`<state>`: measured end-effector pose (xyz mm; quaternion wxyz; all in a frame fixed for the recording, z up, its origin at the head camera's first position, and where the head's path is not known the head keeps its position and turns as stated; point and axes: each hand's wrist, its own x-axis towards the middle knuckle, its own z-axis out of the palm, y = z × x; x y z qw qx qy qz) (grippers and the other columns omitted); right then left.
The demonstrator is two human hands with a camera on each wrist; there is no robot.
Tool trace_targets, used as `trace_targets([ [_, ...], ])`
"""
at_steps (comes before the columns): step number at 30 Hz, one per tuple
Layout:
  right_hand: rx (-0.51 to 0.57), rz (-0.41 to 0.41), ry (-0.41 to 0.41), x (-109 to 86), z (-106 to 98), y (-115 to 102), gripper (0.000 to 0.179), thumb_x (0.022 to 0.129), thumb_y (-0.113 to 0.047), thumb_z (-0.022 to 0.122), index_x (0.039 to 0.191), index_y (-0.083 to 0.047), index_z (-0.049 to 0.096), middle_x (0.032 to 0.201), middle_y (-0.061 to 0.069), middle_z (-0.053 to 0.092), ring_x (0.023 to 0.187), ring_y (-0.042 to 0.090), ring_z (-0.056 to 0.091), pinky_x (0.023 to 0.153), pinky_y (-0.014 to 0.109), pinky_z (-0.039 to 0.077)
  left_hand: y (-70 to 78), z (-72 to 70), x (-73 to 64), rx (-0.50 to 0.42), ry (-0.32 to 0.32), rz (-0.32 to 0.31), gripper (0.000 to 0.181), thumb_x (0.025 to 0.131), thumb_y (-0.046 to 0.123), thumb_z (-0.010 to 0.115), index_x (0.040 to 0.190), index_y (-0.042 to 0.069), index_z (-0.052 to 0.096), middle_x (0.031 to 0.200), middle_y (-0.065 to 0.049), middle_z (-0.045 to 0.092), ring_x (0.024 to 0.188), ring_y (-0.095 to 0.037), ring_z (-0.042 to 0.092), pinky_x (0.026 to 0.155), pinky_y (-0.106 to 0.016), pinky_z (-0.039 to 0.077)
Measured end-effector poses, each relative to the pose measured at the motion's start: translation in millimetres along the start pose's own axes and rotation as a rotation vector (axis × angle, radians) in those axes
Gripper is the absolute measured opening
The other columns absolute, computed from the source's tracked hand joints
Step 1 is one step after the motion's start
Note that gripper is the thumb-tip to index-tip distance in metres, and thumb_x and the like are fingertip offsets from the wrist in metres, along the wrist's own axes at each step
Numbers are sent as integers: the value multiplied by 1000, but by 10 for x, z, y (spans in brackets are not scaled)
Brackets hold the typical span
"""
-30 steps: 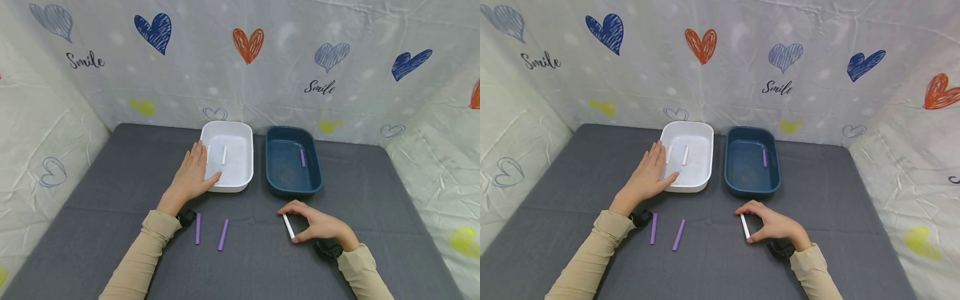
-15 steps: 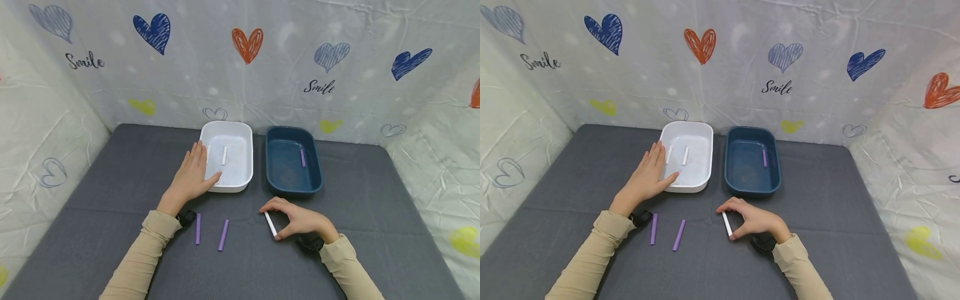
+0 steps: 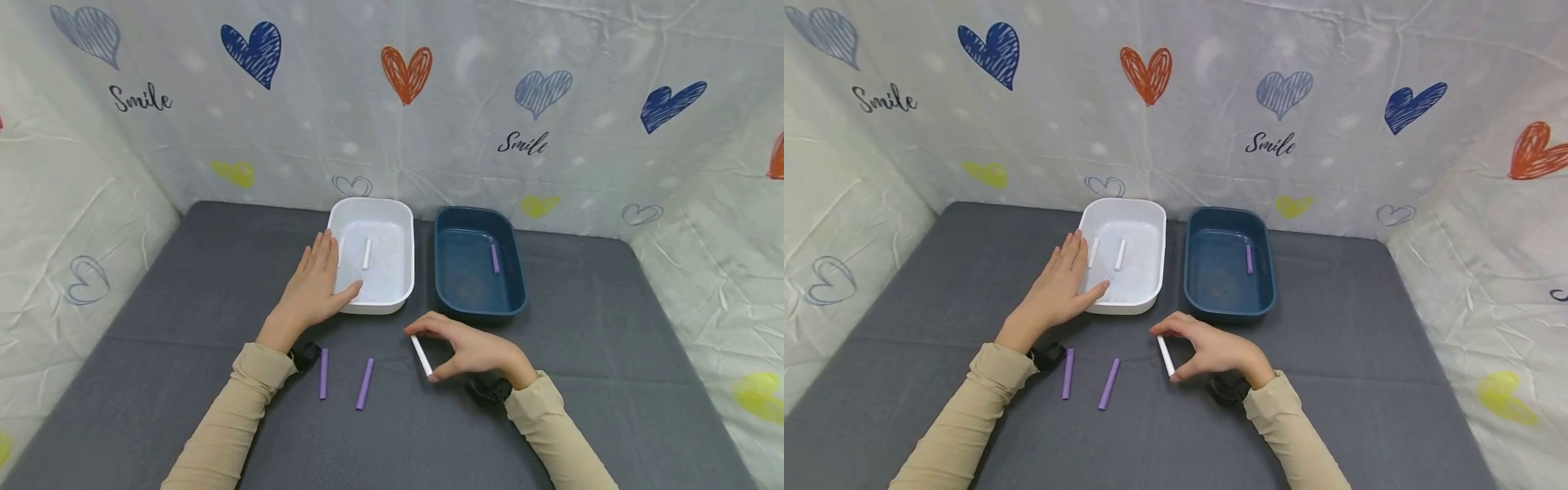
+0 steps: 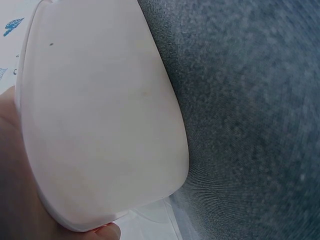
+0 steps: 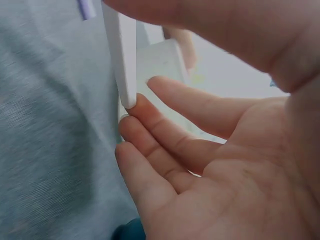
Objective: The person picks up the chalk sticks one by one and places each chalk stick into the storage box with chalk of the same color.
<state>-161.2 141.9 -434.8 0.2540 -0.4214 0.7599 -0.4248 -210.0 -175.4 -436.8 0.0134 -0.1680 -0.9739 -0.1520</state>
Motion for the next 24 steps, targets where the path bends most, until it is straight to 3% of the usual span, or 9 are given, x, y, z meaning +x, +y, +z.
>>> trace_targets([
  [6, 20, -30, 17, 51, -67, -161, 72, 81, -6, 81, 143, 0, 45, 140, 17, 45, 132, 24, 44, 112, 43, 36, 12, 5, 11, 2, 7, -3, 99, 97, 58, 47, 154, -10, 3, 163, -24, -7, 151, -34, -8, 121, -50, 2],
  [11, -11, -50, 42, 92, -115, -235, 72, 82, -7, 80, 145, -6, 45, 143, 10, 44, 132, 26, 43, 110, 50, 36, 10, 8, 9, 1, 12, -3, 99, 97, 58, 47, 154, -10, 3, 163, -24, -7, 151, -34, -8, 121, -49, 1],
  [17, -23, -57, 93, 170, -158, -293, 73, 86, -7, 77, 148, -1, 41, 147, 10, 42, 136, 28, 40, 112, 53, 33, 3, 3, 4, 1, 14, 2, 99, 97, 57, 47, 154, -11, 3, 163, -25, -7, 151, -34, -8, 121, -50, 1],
  [24, 79, 7, 201, 268, -165, -289, 75, 88, 0, 73, 152, -1, 34, 150, 15, 37, 144, 25, 33, 115, 33, 31, 7, 15, 4, -4, 6, -2, 99, 97, 57, 47, 154, -10, 2, 163, -24, -8, 151, -34, -9, 121, -48, 0],
])
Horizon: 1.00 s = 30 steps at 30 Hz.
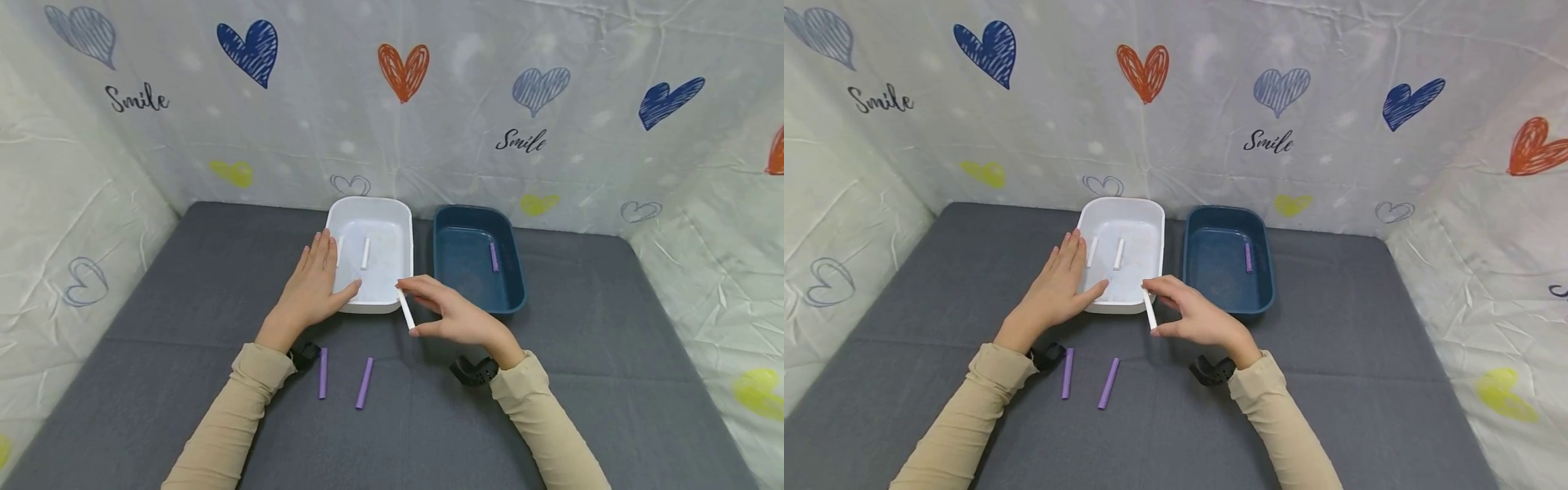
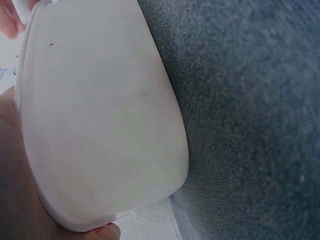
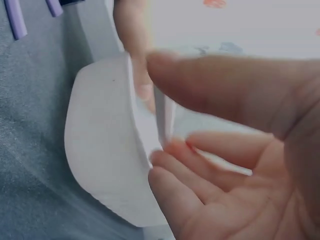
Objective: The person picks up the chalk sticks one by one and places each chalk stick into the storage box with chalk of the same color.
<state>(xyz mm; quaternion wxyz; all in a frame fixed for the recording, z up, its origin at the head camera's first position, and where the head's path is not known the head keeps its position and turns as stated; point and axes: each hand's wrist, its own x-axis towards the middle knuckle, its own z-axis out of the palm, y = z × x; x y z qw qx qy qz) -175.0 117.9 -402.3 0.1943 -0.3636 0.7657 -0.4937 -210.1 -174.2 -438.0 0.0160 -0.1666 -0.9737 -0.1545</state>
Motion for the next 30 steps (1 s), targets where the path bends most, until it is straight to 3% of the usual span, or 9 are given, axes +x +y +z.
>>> trace_targets([
  [11, 29, 87, 107, 186, -43, 18, 74, 89, 0, 72, 151, 4, 33, 149, 20, 36, 144, 27, 34, 112, 32, 35, -3, 8, 1, 5, 2, -1, 99, 97, 57, 47, 154, -9, 2, 163, -23, -8, 151, -33, -9, 121, -48, 0],
  [30, 30, 276, 168, 563, -265, -49, 76, 87, -3, 74, 150, 7, 33, 153, 20, 36, 142, 27, 37, 112, 35, 37, 4, -23, -5, -7, -10, -9, 99, 97, 56, 48, 154, -10, 2, 163, -24, -8, 151, -34, -9, 121, -48, -1],
])
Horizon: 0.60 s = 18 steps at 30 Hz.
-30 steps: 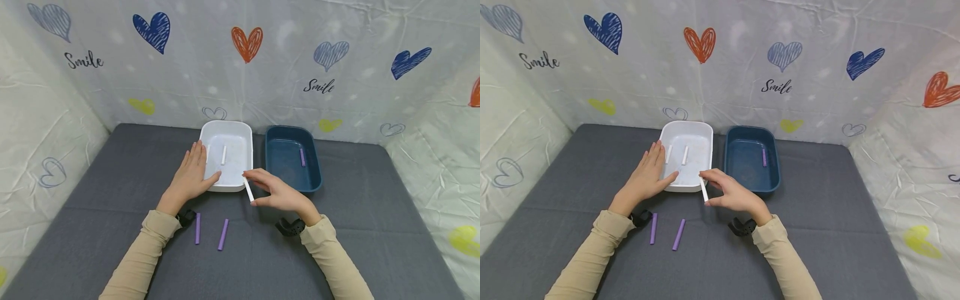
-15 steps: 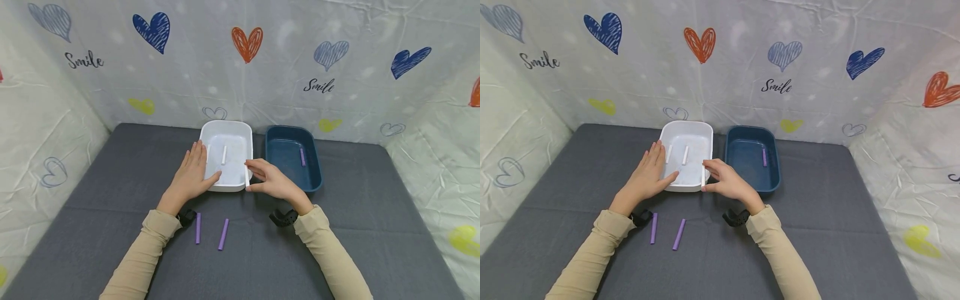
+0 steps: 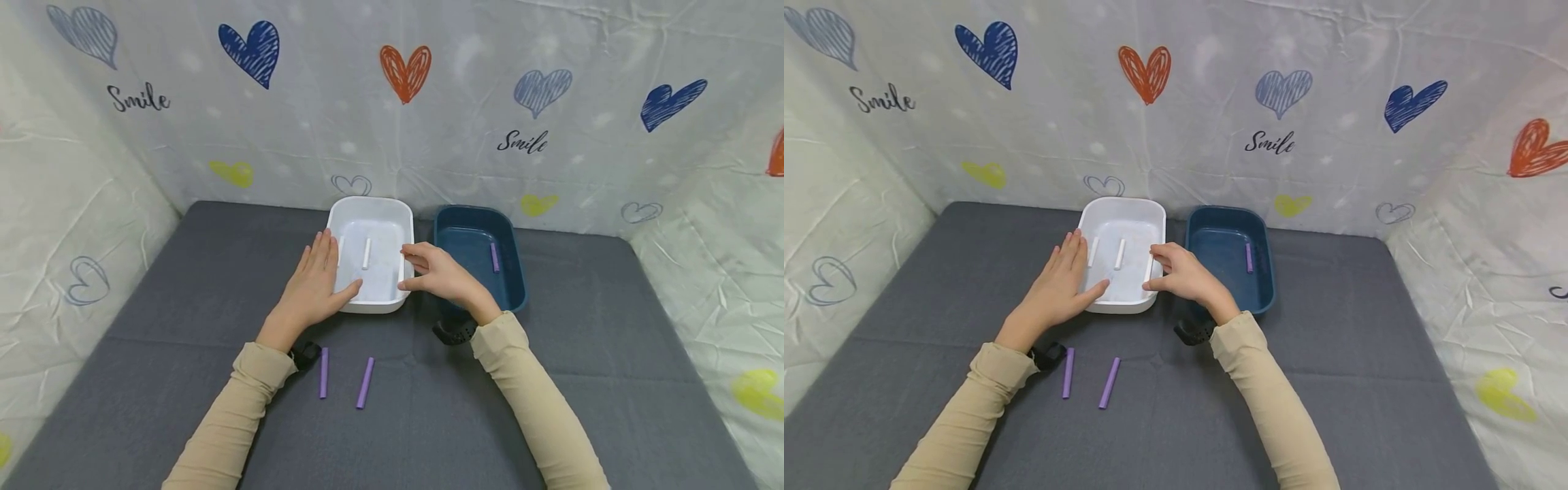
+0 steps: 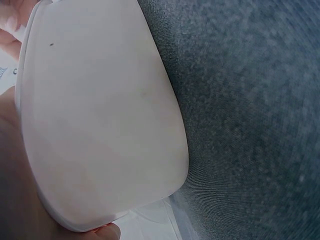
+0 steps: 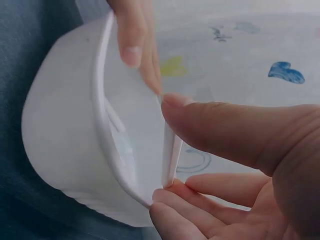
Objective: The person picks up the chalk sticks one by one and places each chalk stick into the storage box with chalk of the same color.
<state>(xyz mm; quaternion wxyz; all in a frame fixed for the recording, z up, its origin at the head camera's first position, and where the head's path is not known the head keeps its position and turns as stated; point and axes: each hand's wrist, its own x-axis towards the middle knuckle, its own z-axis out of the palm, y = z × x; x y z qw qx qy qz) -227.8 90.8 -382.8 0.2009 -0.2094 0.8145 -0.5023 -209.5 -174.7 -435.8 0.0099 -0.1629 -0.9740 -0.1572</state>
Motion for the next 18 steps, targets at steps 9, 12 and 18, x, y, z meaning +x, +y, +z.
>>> trace_targets([
  [9, -59, 40, 16, 180, -76, -22, 77, 88, -6, 74, 151, 7, 32, 156, 19, 33, 143, 27, 36, 112, 35, 37, -6, 19, 10, 4, 4, 3, 99, 97, 57, 47, 154, -9, 1, 163, -24, -9, 151, -34, -9, 121, -49, 0],
  [12, -92, 53, 16, 237, -97, -40, 77, 88, -7, 74, 151, 6, 32, 155, 19, 35, 143, 27, 37, 112, 35, 37, -15, 27, 9, 6, 7, 3, 99, 97, 58, 46, 154, -10, 2, 163, -23, -9, 151, -34, -9, 121, -49, -1],
  [18, -204, 60, -4, 378, -138, -91, 77, 88, -8, 74, 151, 7, 33, 155, 21, 35, 142, 28, 37, 112, 39, 37, -21, 33, 9, 5, 8, 4, 99, 97, 58, 46, 155, -9, 2, 163, -23, -9, 151, -33, -10, 121, -48, -1],
])
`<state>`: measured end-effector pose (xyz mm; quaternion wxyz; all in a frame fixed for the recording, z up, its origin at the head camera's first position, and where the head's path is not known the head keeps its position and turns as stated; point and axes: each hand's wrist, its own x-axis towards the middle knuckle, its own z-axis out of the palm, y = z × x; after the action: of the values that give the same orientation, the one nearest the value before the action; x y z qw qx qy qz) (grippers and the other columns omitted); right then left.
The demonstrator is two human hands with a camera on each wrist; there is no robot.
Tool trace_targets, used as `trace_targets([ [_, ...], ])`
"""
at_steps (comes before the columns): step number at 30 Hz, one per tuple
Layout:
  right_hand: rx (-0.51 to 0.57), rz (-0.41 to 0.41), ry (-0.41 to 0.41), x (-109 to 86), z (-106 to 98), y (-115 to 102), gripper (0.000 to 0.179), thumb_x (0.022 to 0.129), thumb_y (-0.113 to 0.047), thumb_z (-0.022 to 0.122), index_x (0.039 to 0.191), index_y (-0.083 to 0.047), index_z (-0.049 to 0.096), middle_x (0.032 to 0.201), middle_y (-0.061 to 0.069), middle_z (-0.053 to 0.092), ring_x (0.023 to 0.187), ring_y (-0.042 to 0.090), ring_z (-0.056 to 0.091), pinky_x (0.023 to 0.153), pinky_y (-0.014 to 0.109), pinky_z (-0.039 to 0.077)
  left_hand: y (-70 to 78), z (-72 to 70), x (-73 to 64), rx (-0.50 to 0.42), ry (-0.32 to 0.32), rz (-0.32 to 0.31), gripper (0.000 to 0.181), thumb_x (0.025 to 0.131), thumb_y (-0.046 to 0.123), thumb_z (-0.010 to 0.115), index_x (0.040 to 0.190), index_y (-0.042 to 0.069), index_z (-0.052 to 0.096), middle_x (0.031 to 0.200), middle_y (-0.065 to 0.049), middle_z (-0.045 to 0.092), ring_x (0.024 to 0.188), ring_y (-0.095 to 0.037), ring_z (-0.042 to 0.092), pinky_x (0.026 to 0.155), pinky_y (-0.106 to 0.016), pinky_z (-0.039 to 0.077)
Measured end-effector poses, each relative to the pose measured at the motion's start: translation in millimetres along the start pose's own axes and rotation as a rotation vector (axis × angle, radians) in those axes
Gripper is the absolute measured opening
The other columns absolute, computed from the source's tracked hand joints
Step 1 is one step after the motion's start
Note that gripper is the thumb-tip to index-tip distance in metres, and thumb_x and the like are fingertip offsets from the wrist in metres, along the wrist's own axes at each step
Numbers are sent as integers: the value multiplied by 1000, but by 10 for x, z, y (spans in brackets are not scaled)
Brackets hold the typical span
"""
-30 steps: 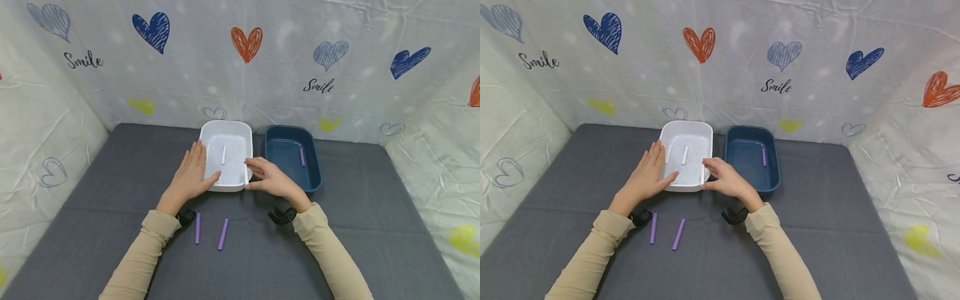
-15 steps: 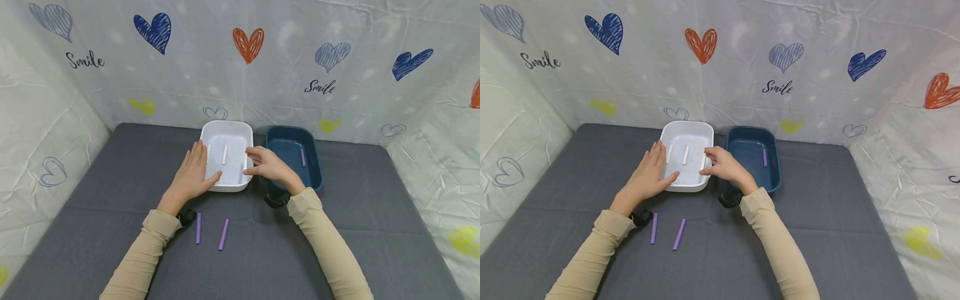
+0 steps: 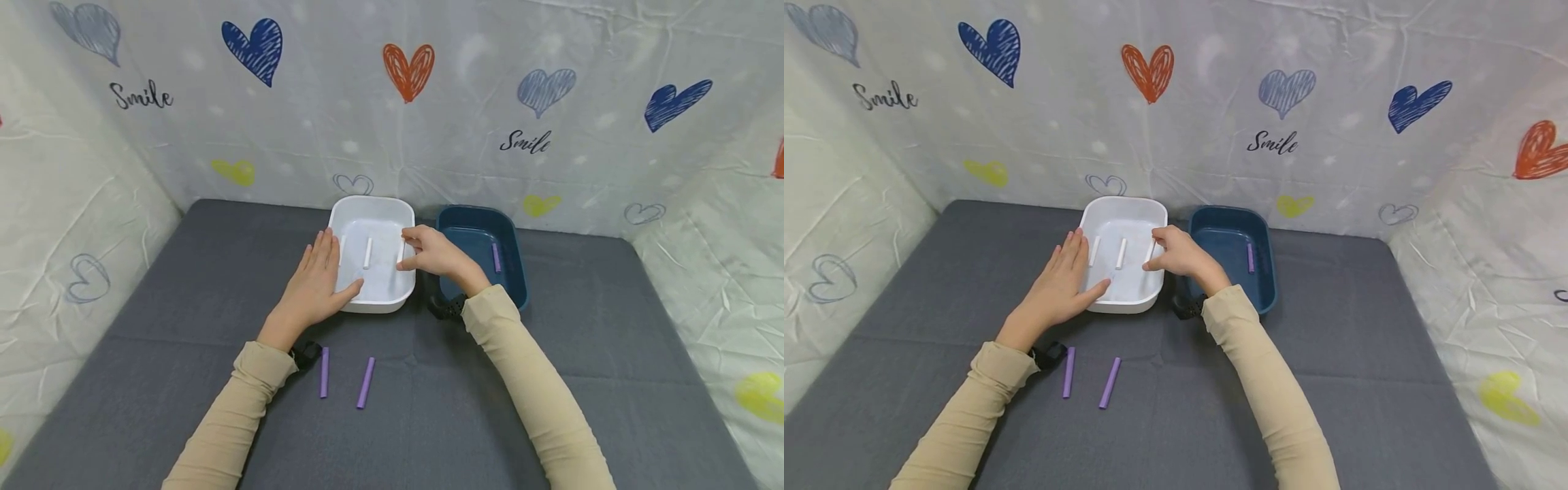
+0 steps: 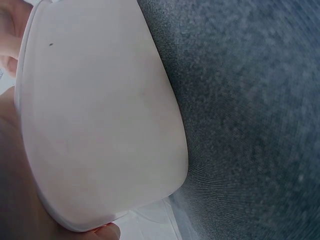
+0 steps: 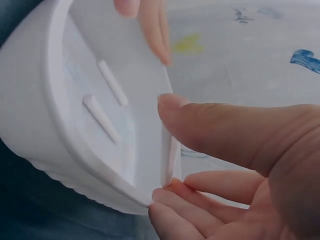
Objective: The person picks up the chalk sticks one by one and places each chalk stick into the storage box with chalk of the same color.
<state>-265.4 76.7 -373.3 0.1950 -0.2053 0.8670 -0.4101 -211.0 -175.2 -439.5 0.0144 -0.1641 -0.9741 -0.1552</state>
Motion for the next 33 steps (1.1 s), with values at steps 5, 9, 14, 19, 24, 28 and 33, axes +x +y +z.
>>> trace_targets([
  [5, -143, -13, -1, 119, -24, -82, 54, 87, -8, 74, 135, 7, 53, 135, 22, 56, 121, 28, 56, 99, 35, 47, -4, -1, -7, -3, 10, 4, 99, 97, 58, 46, 154, -10, 4, 163, -24, -8, 151, -33, -9, 121, -48, 0],
  [9, -238, 12, -5, 196, -29, -162, 33, 87, -10, 75, 114, 5, 63, 112, 18, 63, 97, 28, 57, 83, 36, 48, -10, 5, -13, 0, 14, 6, 98, 97, 58, 45, 154, -10, 3, 163, -24, -8, 151, -33, -9, 121, -48, 0],
  [14, -291, 72, -6, 288, -27, -193, 40, 88, -12, 75, 122, 3, 62, 123, 17, 61, 110, 31, 58, 92, 40, 50, -7, 1, -13, -3, 23, 18, 98, 97, 58, 46, 154, -10, 5, 163, -24, -7, 151, -34, -8, 121, -48, 0],
  [19, -329, 135, -4, 365, 4, -229, 63, 88, -11, 74, 143, 4, 48, 142, 19, 51, 128, 34, 49, 103, 42, 45, -6, 4, -13, -3, 15, 16, 99, 97, 58, 47, 155, -10, 5, 163, -24, -7, 151, -34, -8, 121, -48, 0],
  [24, -420, 190, 18, 456, 61, -273, 70, 88, -10, 74, 148, 4, 41, 148, 19, 45, 135, 33, 43, 108, 41, 40, 3, 1, -11, -6, 14, 13, 99, 97, 58, 47, 155, -10, 5, 163, -23, -7, 151, -33, -8, 121, -48, 0],
  [28, -474, 222, 42, 530, 115, -291, 62, 87, -6, 73, 143, 3, 48, 142, 19, 49, 120, 31, 52, 98, 40, 47, 9, -15, -16, -16, 14, 15, 98, 97, 58, 47, 155, -9, 6, 163, -23, -7, 151, -33, -8, 121, -48, 0],
  [33, -533, 250, 50, 609, 188, -262, 50, 86, -3, 75, 132, 2, 57, 131, 17, 54, 98, 29, 55, 82, 38, 51, 3, -22, -19, -1, 12, 13, 98, 97, 59, 46, 155, -9, 6, 163, -23, -7, 151, -34, -7, 121, -48, 0],
])
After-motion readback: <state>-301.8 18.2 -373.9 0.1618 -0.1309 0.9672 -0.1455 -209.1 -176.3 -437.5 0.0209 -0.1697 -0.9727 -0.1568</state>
